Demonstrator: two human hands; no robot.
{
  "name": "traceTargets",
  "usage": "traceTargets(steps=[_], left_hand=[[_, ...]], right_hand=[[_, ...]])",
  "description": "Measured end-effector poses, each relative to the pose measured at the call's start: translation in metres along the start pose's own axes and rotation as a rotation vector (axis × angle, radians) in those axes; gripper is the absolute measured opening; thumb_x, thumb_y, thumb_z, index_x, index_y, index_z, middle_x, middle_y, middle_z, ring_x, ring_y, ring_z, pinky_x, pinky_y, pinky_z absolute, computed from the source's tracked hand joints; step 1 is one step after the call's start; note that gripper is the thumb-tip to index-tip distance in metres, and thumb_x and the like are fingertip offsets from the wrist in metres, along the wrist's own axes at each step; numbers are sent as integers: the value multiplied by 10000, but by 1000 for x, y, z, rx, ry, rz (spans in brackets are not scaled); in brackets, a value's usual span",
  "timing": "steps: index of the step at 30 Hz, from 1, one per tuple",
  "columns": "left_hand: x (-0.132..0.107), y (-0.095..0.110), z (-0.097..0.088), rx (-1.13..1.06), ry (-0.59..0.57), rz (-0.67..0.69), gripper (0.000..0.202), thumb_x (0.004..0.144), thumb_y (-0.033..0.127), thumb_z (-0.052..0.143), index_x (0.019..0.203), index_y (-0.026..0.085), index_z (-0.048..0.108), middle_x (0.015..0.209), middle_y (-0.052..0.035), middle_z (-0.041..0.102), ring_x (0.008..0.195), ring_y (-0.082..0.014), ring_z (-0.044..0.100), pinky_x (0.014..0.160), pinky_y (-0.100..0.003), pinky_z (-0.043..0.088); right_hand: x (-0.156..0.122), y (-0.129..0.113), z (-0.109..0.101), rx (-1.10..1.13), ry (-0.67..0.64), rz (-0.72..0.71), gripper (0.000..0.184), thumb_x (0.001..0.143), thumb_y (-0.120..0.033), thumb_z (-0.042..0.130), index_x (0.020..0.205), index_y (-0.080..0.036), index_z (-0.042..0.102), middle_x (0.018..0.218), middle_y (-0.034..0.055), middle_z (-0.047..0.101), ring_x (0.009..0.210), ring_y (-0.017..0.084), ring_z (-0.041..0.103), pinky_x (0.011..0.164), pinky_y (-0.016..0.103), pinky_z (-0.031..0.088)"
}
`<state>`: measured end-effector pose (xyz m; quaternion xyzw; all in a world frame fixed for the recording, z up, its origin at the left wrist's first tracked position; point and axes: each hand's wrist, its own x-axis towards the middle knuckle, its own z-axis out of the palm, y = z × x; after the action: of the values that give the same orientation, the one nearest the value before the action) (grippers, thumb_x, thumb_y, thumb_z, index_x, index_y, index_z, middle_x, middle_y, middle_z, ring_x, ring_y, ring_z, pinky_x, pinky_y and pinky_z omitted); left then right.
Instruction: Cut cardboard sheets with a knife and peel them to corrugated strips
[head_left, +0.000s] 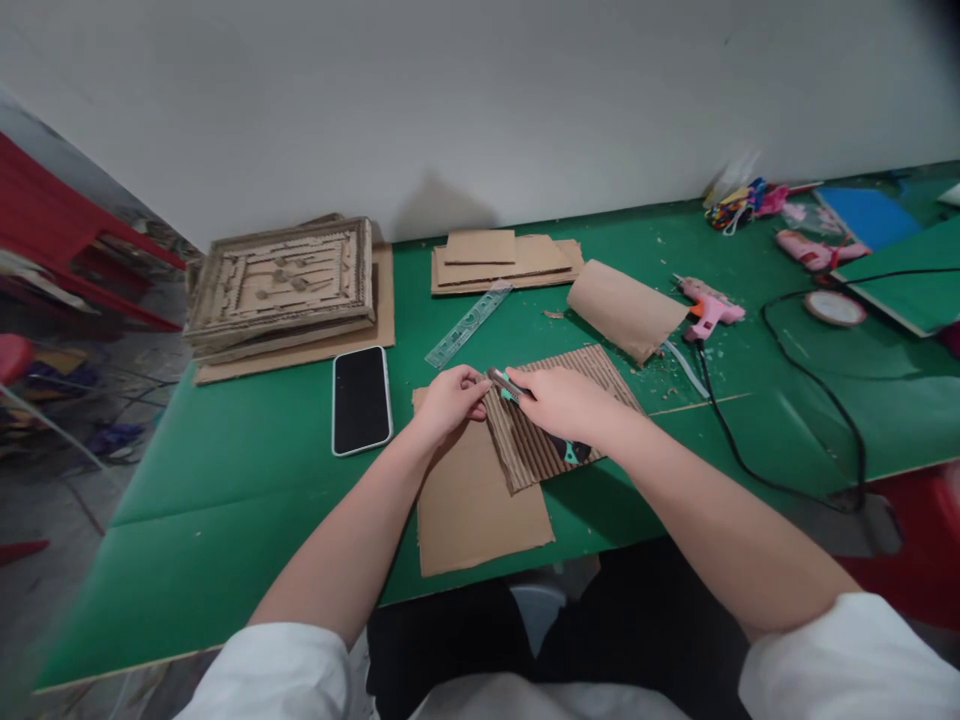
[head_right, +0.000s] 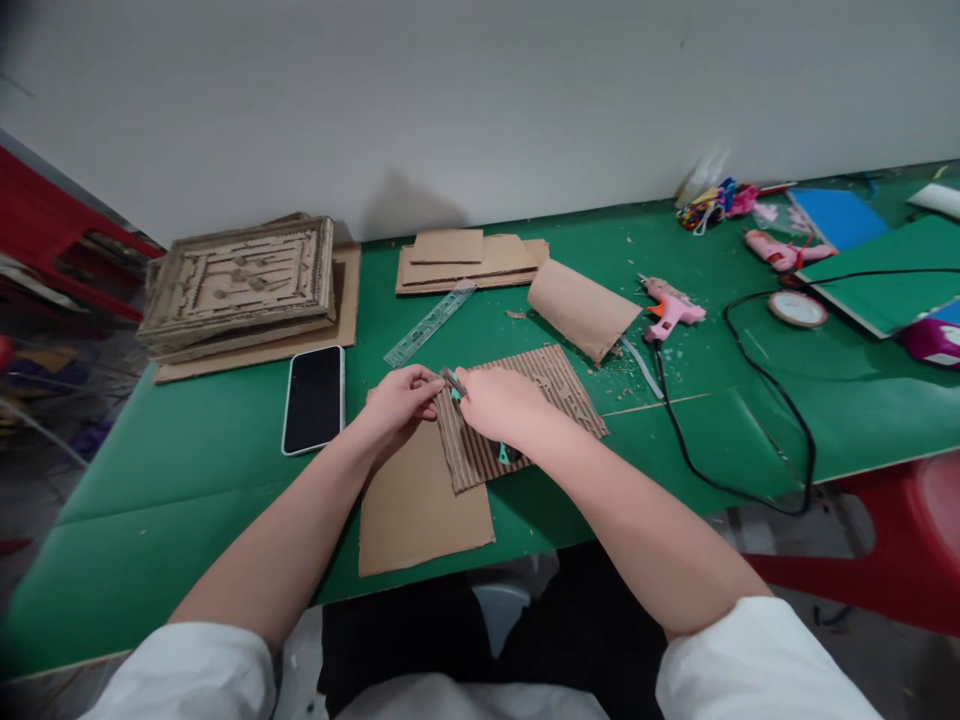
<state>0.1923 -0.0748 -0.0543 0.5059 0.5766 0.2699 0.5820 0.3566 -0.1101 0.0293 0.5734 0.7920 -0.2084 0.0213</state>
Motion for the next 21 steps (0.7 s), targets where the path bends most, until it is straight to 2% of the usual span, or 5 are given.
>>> traceTargets(steps=[7, 9, 12, 16, 21], left_hand=[[-2, 4, 0, 135, 23, 13, 128, 804, 278, 541, 824, 158, 505, 602, 15, 548, 482, -89, 563, 532, -252, 510], [-11, 9, 2, 391, 151, 136, 214, 796, 315, 546, 960, 178, 522, 708, -18, 579, 623, -144, 608, 617, -304, 513], [-31, 11, 7, 852, 346, 464, 316, 820, 304, 498, 1120, 204, 505, 1032, -100, 564, 986, -248, 554, 825, -402, 450], [-53, -5, 15, 1103, 123, 711, 380, 872, 300, 365, 1185, 124, 489, 1276, -159, 450, 1228, -269, 373, 996, -412, 316], [-68, -23, 16, 1140, 18, 634, 602, 870, 422, 329, 1358, 79, 245, 1433, -178, 217, 1331, -276, 173, 1060, -475, 158]], right_hand=[[-5, 6, 4, 112, 31, 41, 420, 865, -326, 345, 1268, -267, 446, 1099, 69, 626, 908, 261, 605, 691, 340, 470], [-7, 12, 15, 211, 92, 59, 433, 875, -337, 332, 1298, -276, 399, 1138, 57, 606, 973, 251, 586, 758, 354, 466], [-9, 21, 36, 324, 156, 84, 452, 869, -325, 351, 1317, -263, 365, 1183, 54, 578, 1044, 237, 556, 836, 362, 448], [-8, 27, 53, 392, 198, 106, 442, 872, -319, 358, 1312, -281, 363, 1198, 40, 569, 1069, 226, 544, 863, 373, 440], [-12, 26, 53, 423, 210, 104, 481, 866, -381, 371, 1334, -275, 327, 1215, 54, 554, 1076, 237, 537, 864, 384, 437]])
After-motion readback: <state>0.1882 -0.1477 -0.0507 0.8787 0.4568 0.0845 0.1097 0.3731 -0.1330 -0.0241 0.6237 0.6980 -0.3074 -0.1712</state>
